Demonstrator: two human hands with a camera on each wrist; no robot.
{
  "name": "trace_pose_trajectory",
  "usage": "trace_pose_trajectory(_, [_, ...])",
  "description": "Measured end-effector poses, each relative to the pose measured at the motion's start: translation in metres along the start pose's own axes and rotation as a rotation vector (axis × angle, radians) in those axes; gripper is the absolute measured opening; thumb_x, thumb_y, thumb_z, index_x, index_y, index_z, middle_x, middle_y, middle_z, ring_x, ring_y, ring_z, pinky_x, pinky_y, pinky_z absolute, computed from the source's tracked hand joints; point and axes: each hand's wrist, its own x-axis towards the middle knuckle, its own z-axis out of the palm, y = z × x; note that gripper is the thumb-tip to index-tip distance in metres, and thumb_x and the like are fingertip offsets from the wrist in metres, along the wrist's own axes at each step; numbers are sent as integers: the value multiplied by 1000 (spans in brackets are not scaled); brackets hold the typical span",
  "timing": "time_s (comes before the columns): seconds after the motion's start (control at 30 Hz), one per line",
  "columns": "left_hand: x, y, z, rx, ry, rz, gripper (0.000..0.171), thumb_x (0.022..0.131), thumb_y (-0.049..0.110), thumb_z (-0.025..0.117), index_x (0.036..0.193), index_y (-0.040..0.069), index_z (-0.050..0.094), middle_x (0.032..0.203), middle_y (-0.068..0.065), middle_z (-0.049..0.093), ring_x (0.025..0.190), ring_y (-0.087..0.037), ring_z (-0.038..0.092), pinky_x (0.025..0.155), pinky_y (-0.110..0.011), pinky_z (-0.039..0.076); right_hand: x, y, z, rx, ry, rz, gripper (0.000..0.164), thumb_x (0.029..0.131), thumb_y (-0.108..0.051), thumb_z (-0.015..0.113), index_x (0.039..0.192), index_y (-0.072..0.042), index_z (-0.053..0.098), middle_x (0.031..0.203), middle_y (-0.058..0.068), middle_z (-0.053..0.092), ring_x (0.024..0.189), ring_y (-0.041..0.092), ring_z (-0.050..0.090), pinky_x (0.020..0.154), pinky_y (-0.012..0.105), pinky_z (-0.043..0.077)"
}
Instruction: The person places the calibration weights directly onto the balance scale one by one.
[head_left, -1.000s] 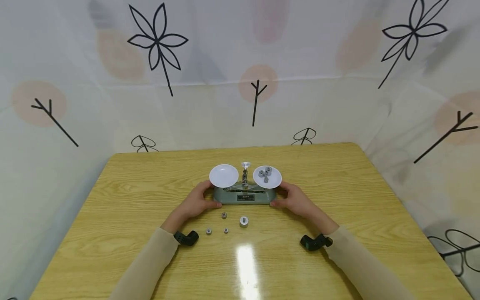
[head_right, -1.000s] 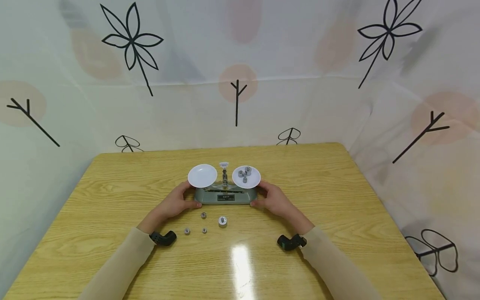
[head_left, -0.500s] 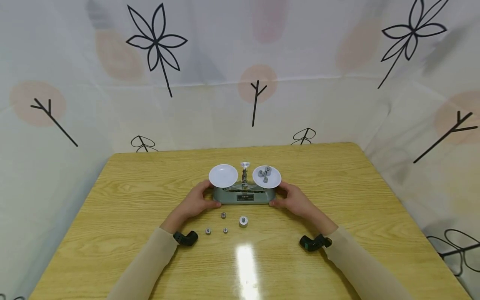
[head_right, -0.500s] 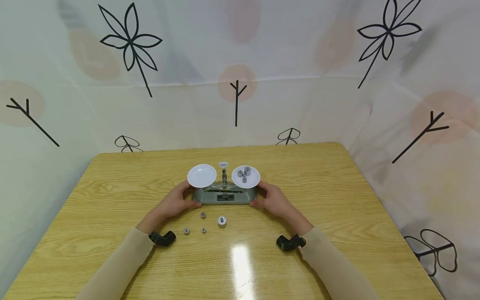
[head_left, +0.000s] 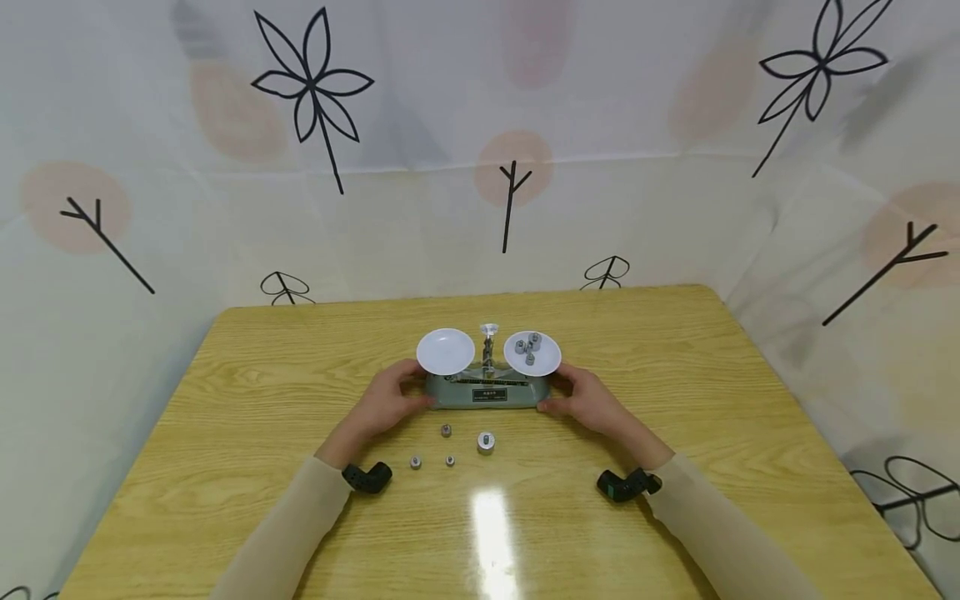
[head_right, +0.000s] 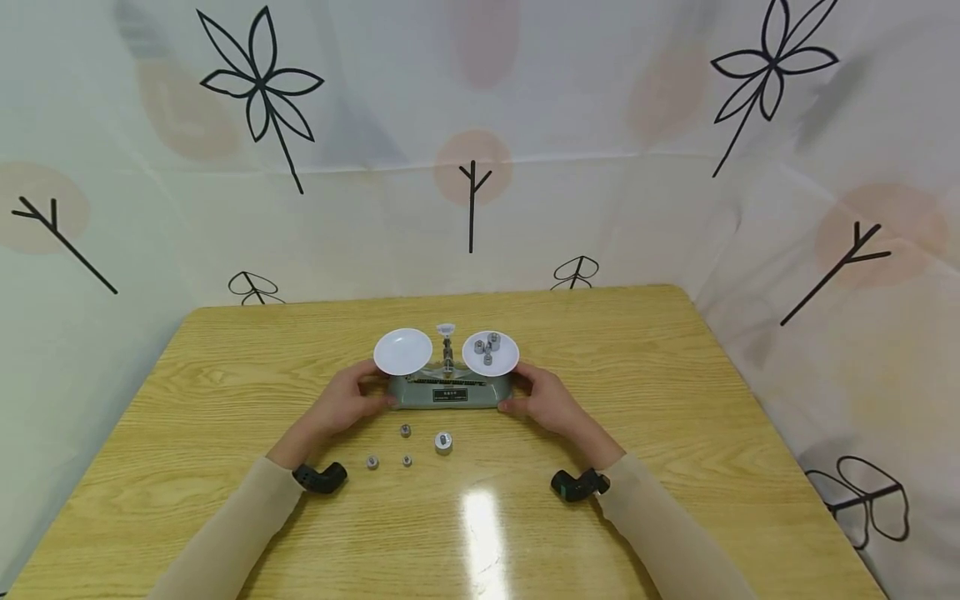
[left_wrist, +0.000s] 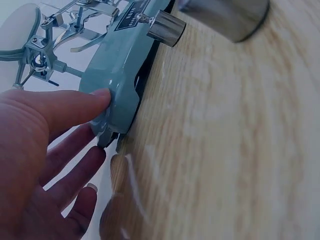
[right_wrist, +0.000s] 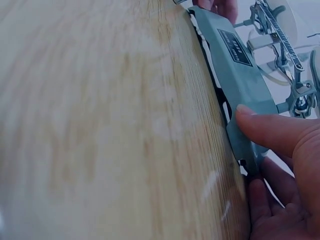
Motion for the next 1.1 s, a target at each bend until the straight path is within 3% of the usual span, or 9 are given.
trace_pose_trajectory(0.2, [-4, 3, -4, 0, 15, -15, 39, 87, 7, 77, 124, 10, 67, 120, -8, 66, 113, -28, 62, 95, -51, 47, 0, -4, 2, 0, 6, 1, 72, 83, 0, 79, 145, 6, 44, 145, 25, 48, 134, 40, 44, 109, 52, 36])
trace_pose_trajectory(0.43, [-9, 7, -10, 9, -4, -56, 28, 91, 12, 74, 118, 11, 69, 113, -2, 69, 104, -21, 64, 88, -41, 52, -9, -39, -1, -4, -9, 7, 67, 83, 5, 76, 142, 12, 44, 143, 29, 48, 133, 44, 44, 108, 53, 36])
trace_pose_trajectory(0.53, [-12, 8, -12, 6, -12, -82, 25, 93, 15, 73, 117, 12, 70, 110, 1, 70, 100, -18, 63, 85, -39, 51, -9, -41, -1, -6, -8, 13, 67, 83, 5, 76, 142, 11, 45, 143, 29, 47, 134, 43, 43, 109, 52, 36])
trace_pose_trajectory(0.63, [-16, 10, -14, 6, -25, -96, 25, 94, 17, 71, 118, 11, 70, 110, 1, 70, 99, -18, 62, 83, -39, 51, -8, -36, -1, -7, -4, 5, 67, 82, 5, 77, 142, 12, 45, 143, 30, 47, 133, 44, 43, 109, 53, 35])
trace_pose_trajectory(0.83, [-26, 12, -19, -12, -51, -100, 26, 96, 21, 69, 119, 9, 70, 108, 2, 71, 97, -19, 62, 80, -37, 50, 0, -5, 2, 5, 5, -10, 72, 82, 2, 79, 145, 8, 43, 146, 26, 46, 135, 41, 42, 110, 52, 34])
trace_pose_trajectory(1.1, [-40, 13, -15, 8, -93, -61, 24, 96, 22, 69, 117, 10, 71, 105, 4, 71, 95, -16, 63, 79, -32, 50, 1, 2, 0, 18, -1, -9, 73, 82, -6, 82, 145, 3, 46, 146, 22, 48, 135, 37, 44, 110, 49, 35])
